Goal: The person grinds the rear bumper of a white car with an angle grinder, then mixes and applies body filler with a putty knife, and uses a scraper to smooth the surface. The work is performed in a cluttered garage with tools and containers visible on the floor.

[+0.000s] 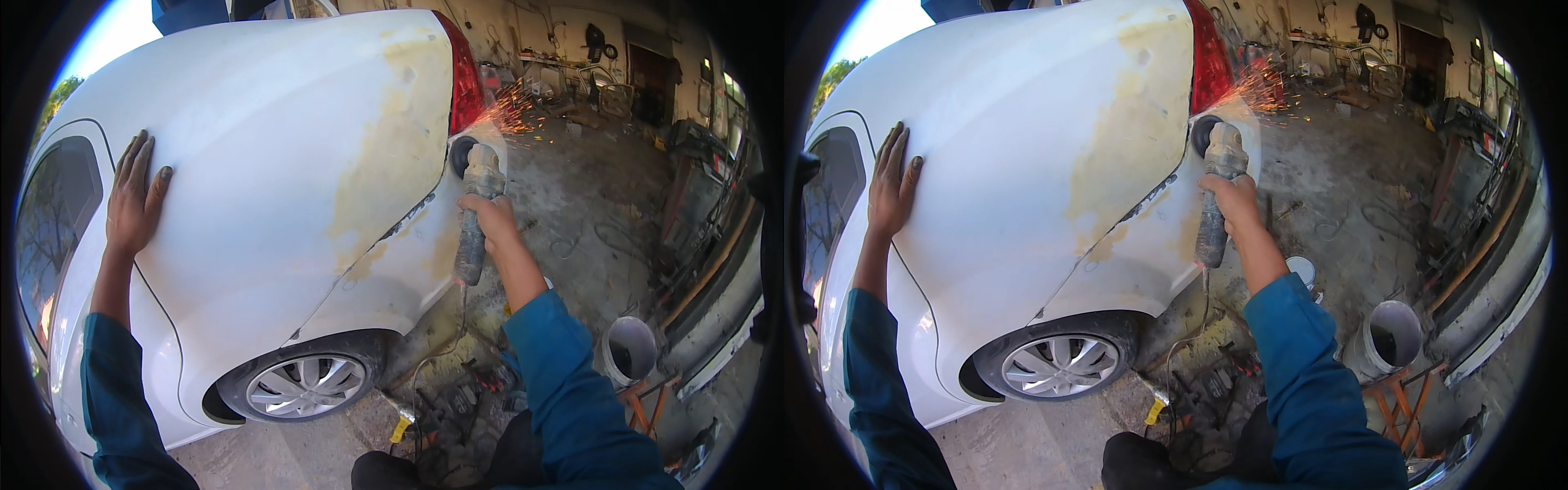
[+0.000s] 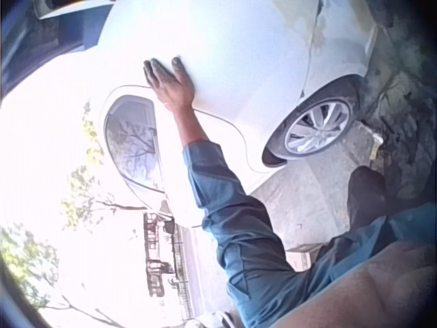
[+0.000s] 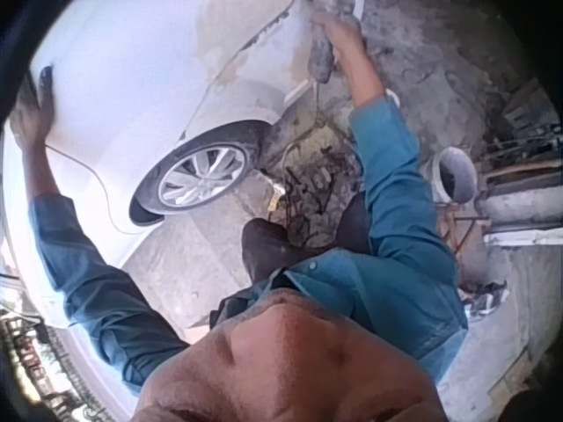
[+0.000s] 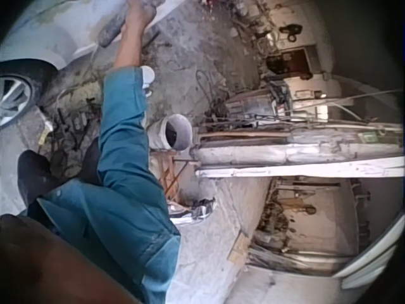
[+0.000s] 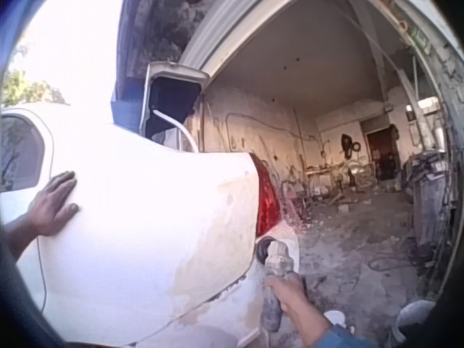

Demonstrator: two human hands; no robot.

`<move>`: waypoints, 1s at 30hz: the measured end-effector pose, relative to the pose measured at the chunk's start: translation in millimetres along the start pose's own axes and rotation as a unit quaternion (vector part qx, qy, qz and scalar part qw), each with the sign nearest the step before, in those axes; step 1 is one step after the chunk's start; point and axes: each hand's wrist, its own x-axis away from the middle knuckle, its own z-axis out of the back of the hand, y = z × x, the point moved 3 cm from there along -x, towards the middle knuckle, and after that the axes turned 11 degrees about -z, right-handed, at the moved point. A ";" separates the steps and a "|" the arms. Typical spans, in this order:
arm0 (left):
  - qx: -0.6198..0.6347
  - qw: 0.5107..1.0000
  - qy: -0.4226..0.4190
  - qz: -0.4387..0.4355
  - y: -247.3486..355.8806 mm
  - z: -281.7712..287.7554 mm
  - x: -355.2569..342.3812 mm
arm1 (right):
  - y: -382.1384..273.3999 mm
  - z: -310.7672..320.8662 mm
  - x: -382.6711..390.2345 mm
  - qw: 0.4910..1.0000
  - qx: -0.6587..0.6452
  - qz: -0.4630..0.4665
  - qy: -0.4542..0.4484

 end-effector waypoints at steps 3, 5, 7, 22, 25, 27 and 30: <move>-0.003 1.000 -0.006 0.001 -0.5 0.5 3.5 | 3.8 -3.1 9.6 1.000 -0.015 -0.008 0.003; -0.006 1.000 -0.002 -0.001 0.1 1.8 2.5 | 2.0 0.1 7.9 1.000 -0.010 0.003 -0.012; -0.013 1.000 0.004 -0.008 -1.1 1.4 2.7 | 1.4 0.0 6.4 1.000 -0.006 0.007 -0.016; -0.011 1.000 0.005 0.000 -1.6 -2.0 4.1 | 22.2 -5.6 17.7 0.999 -0.024 -0.039 -0.004; -0.019 1.000 0.003 -0.001 -0.7 -2.7 2.0 | 37.0 5.0 19.0 0.998 -0.042 -0.037 0.005; -0.021 1.000 0.004 0.004 -2.5 -2.4 3.4 | 38.7 1.6 23.6 0.999 -0.046 -0.025 -0.007; -0.023 1.000 -0.002 0.007 -0.4 -1.7 1.2 | 24.3 -12.2 21.8 0.999 -0.033 -0.010 -0.036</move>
